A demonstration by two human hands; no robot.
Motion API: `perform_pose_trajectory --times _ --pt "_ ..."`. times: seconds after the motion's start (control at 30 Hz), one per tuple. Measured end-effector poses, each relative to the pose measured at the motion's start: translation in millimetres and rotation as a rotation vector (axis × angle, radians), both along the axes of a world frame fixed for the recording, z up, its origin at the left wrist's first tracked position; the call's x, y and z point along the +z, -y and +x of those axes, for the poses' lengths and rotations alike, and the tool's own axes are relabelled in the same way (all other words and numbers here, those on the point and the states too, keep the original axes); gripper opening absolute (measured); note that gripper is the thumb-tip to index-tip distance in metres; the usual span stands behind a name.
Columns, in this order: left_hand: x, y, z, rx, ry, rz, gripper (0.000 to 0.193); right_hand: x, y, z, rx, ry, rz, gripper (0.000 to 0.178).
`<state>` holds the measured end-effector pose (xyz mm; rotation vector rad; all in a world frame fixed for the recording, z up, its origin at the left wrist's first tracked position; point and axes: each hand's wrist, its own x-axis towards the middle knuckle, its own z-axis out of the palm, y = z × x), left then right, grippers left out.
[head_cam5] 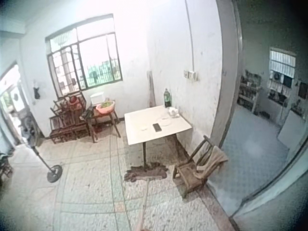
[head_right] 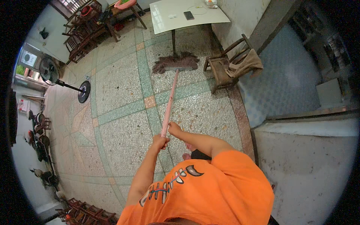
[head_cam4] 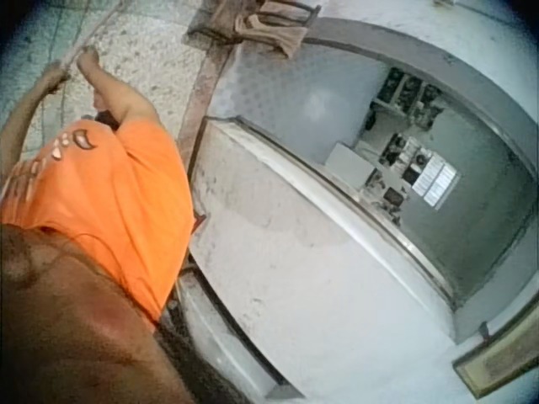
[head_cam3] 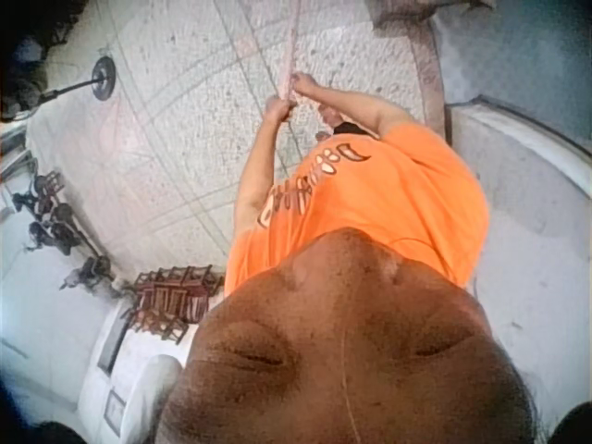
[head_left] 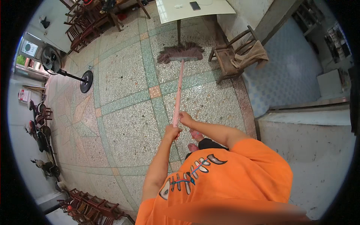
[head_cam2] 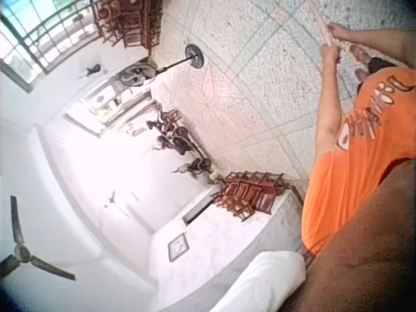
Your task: The person cleans the tiled floor by pushing and pulling a dust mop across different areas of the room.
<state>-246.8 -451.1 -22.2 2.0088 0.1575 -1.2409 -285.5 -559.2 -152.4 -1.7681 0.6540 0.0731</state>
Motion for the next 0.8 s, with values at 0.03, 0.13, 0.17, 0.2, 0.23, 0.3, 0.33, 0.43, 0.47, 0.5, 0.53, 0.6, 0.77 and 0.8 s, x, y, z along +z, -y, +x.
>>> perform_pose_trajectory --times 0.03,0.13,0.17,0.2,0.23,0.3,0.33,0.43,0.47,0.5,0.53,0.6,0.77,0.8 --pt "4 -6 -4 -0.118 0.024 0.045 0.014 2 -2 -2 0.022 0.039 -0.015 0.023" --pt "-4 -49 -18 -0.281 0.109 0.127 0.021 69 -18 -14 0.272 -0.004 -0.315 0.032" --pt "-4 -65 -24 -0.349 0.171 0.161 0.025 68 -23 -19 0.268 0.002 -0.315 0.032" --pt "6 -77 -28 -0.37 0.169 0.157 0.025 64 -28 -22 0.35 0.009 -0.435 0.032" --pt "17 -90 -34 -0.39 0.166 0.153 0.025 59 -35 -25 0.432 0.017 -0.555 0.033" --pt "15 -136 -54 -0.387 0.267 0.153 0.024 75 -55 -26 0.583 -0.016 -0.564 0.034" --pt "13 -166 -69 -0.41 0.318 0.183 0.029 85 -64 -25 0.718 -0.06 -0.578 0.035" --pt "73 -188 -83 -0.413 0.22 0.303 0.04 91 -86 -13 0.883 -0.146 -0.532 0.029" --pt "71 -211 -92 -0.399 0.243 0.317 0.041 90 -99 -10 0.898 -0.135 -0.534 0.029" --pt "68 -242 -105 -0.39 0.264 0.329 0.043 84 -111 -7 1.029 -0.03 -0.492 0.03" --pt "68 -265 -113 -0.398 0.235 0.364 0.043 75 -121 -5 1.15 0.073 -0.445 0.03" --pt "78 -279 -113 -0.403 0.205 0.396 0.044 57 -140 -2 1.364 0.094 -0.407 0.031" --pt "108 -289 -113 -0.351 0.101 0.473 0.044 43 -167 -1 1.657 0.175 -0.391 0.032" --pt "104 -293 -111 -0.351 0.096 0.478 0.044 44 -167 3 1.661 0.135 -0.381 0.031"
